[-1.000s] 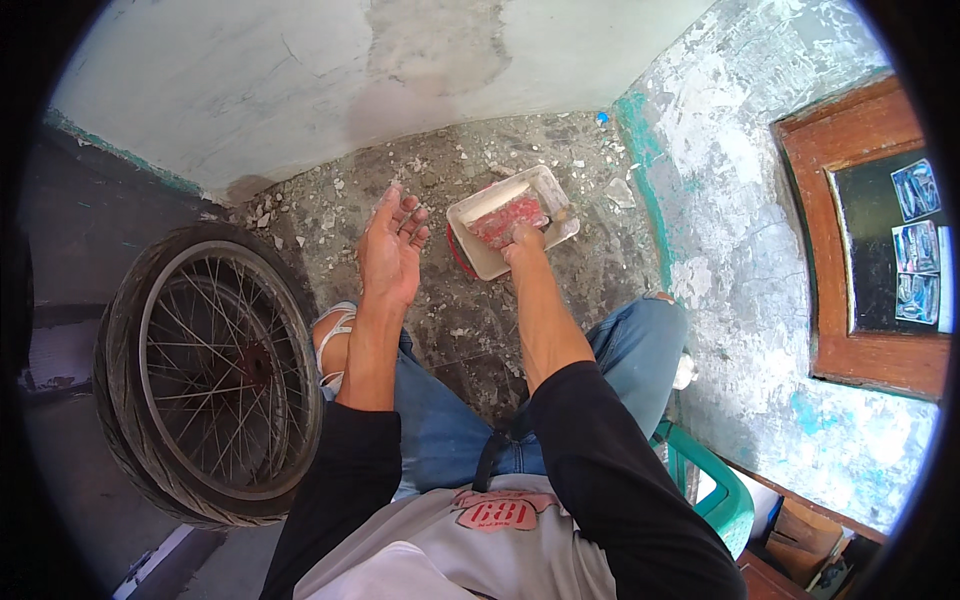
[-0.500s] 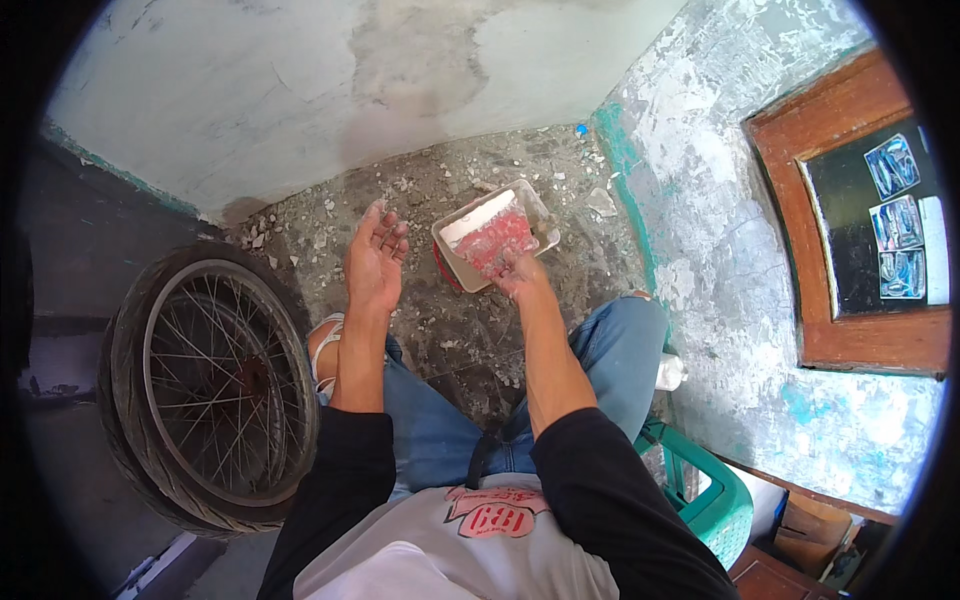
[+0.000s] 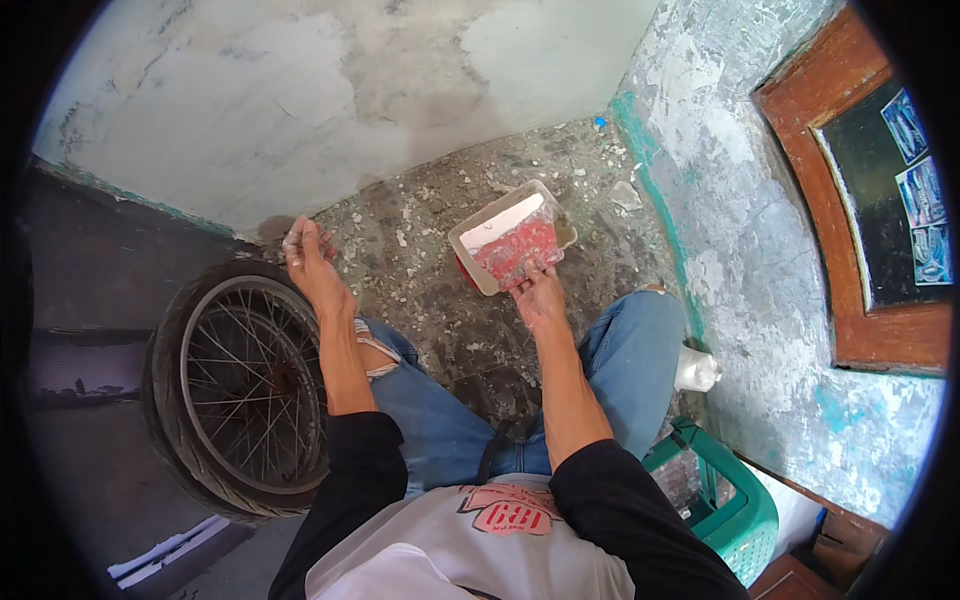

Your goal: The person mixes putty from a container with a putty knife, then applies the putty to a damaged wall with the knife to patch it.

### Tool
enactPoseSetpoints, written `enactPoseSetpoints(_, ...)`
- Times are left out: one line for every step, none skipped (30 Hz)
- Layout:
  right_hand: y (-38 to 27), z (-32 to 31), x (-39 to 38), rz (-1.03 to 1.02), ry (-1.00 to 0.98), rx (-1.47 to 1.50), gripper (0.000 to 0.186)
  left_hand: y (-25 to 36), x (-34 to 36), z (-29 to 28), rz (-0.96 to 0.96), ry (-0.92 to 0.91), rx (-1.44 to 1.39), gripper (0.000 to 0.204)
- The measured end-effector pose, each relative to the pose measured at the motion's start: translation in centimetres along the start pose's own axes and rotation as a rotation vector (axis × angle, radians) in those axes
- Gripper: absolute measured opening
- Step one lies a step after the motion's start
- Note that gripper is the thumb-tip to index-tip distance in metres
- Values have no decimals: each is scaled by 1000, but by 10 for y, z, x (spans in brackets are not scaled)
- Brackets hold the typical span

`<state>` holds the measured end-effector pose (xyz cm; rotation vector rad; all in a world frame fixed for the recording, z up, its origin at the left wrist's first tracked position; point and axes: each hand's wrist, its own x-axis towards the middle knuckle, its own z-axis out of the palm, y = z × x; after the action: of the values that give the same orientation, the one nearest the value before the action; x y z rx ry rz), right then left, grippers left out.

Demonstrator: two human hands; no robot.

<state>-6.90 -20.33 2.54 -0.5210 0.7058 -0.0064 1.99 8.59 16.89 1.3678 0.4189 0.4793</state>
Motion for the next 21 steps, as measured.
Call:
enactPoseSetpoints(-2,5,-1,-7,-28,25,38,5,1,2,78,19,71,37)
enactPoseSetpoints(-5,10,-1,-14,-56,51,39,13,0,3,107,15,96,36)
enactPoseSetpoints(-7,16,1,-5,-63,64,39,18,4,4,121,14,107,36)
enactPoseSetpoints(-7,33,-2,-25,-105,88,40,27,9,-3,202,-6,175,36)
enactPoseSetpoints(-7,42,0,-54,-141,111,41,36,15,-8,278,-34,238,36)
enactPoseSetpoints(-7,55,4,-41,-146,125,41,46,25,-11,338,-34,290,38)
enactPoseSetpoints(-8,63,11,-46,-162,135,42,53,35,-15,339,-33,305,38)
enactPoseSetpoints(-9,71,18,-48,-184,144,43,63,46,-19,479,-41,409,39)
enactPoseSetpoints(-9,78,22,-33,-186,148,43,73,56,-26,618,-50,514,41)
enactPoseSetpoints(-10,85,32,-30,-185,167,42,80,67,-30,619,-44,518,41)
enactPoseSetpoints(-7,98,45,-23,-196,194,40,96,81,-36,682,5,638,42)
enactPoseSetpoints(-5,113,60,-12,-212,199,40,111,95,-43,741,56,758,43)
enactPoseSetpoints(-1,115,80,-19,-202,199,40,122,105,-41,827,82,815,44)
enactPoseSetpoints(2,117,96,-25,-190,196,39,135,113,-39,908,108,873,46)
enactPoseSetpoints(8,125,103,-8,-191,191,39,152,122,-42,997,152,937,47)
enactPoseSetpoints(11,131,114,-24,-151,176,38,162,132,-41,1081,188,987,48)
enactPoseSetpoints(19,147,124,-33,-122,174,37,178,139,-43,1187,193,1042,49)
enactPoseSetpoints(24,155,138,-38,-120,172,37,189,148,-40,1286,193,1082,50)
enactPoseSetpoints(30,159,153,-47,-106,143,37,201,161,-37,1389,170,1092,53)
enactPoseSetpoints(38,164,165,-51,-92,114,38,215,175,-33,1491,148,1107,55)
enactPoseSetpoints(39,162,180,-62,-77,101,38,213,187,-22,1549,178,1103,55)
